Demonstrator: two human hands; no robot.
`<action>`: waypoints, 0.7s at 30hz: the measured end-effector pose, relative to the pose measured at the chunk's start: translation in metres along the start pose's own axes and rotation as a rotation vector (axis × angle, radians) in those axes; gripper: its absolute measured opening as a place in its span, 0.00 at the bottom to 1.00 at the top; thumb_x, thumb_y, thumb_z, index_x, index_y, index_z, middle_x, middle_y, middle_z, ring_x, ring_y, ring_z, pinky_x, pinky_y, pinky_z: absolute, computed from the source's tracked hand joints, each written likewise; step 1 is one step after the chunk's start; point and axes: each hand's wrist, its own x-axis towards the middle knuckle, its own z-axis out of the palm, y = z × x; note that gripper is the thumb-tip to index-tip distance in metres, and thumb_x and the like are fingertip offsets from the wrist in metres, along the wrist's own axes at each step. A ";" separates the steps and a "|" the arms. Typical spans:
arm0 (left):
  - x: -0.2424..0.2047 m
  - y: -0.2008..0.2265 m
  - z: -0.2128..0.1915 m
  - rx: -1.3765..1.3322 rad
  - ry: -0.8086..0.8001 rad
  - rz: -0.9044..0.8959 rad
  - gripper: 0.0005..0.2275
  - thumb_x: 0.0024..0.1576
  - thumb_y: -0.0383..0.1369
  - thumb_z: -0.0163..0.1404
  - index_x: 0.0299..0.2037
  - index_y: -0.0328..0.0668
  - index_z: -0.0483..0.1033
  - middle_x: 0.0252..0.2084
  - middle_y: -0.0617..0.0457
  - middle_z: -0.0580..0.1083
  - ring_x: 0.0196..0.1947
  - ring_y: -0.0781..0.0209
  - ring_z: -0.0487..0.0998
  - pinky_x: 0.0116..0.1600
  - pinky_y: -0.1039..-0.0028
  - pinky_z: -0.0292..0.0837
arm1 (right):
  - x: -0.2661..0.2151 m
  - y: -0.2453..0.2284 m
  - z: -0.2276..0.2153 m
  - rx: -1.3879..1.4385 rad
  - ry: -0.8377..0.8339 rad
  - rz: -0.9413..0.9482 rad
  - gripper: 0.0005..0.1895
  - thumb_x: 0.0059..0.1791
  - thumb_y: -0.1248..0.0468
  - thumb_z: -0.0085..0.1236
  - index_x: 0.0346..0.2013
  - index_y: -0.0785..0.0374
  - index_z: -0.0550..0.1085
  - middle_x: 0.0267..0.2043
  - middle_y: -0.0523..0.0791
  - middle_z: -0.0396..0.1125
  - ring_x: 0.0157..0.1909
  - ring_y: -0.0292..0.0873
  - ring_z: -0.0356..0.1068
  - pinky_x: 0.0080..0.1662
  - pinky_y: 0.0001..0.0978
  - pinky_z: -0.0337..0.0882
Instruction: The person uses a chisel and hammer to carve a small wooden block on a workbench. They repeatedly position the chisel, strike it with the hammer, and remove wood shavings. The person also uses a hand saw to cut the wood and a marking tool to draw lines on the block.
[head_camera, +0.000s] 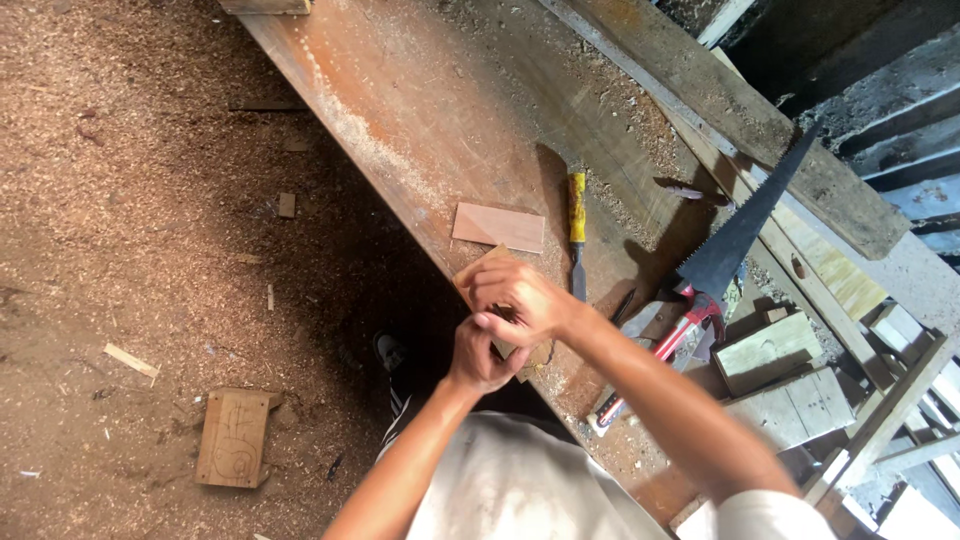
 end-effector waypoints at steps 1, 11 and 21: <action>0.001 -0.005 -0.005 0.038 -0.008 0.023 0.20 0.57 0.48 0.55 0.48 0.39 0.74 0.43 0.44 0.76 0.43 0.44 0.79 0.50 0.58 0.74 | 0.000 0.000 -0.006 -0.024 -0.046 -0.027 0.19 0.50 0.51 0.52 0.27 0.64 0.75 0.38 0.49 0.73 0.51 0.54 0.73 0.56 0.46 0.72; 0.000 -0.040 -0.013 0.264 -0.165 0.036 0.18 0.44 0.34 0.66 0.44 0.46 0.77 0.48 0.49 0.76 0.55 0.46 0.74 0.58 0.57 0.65 | 0.010 0.005 -0.050 -0.392 -0.427 -0.376 0.36 0.43 0.34 0.59 0.48 0.61 0.74 0.65 0.51 0.64 0.73 0.56 0.56 0.69 0.55 0.56; 0.004 -0.042 -0.015 0.177 -0.102 0.061 0.21 0.43 0.29 0.67 0.49 0.43 0.81 0.51 0.48 0.78 0.61 0.47 0.75 0.72 0.51 0.61 | 0.025 0.027 -0.058 -0.377 -0.501 -0.535 0.41 0.43 0.32 0.58 0.57 0.60 0.74 0.61 0.48 0.67 0.68 0.53 0.61 0.67 0.52 0.59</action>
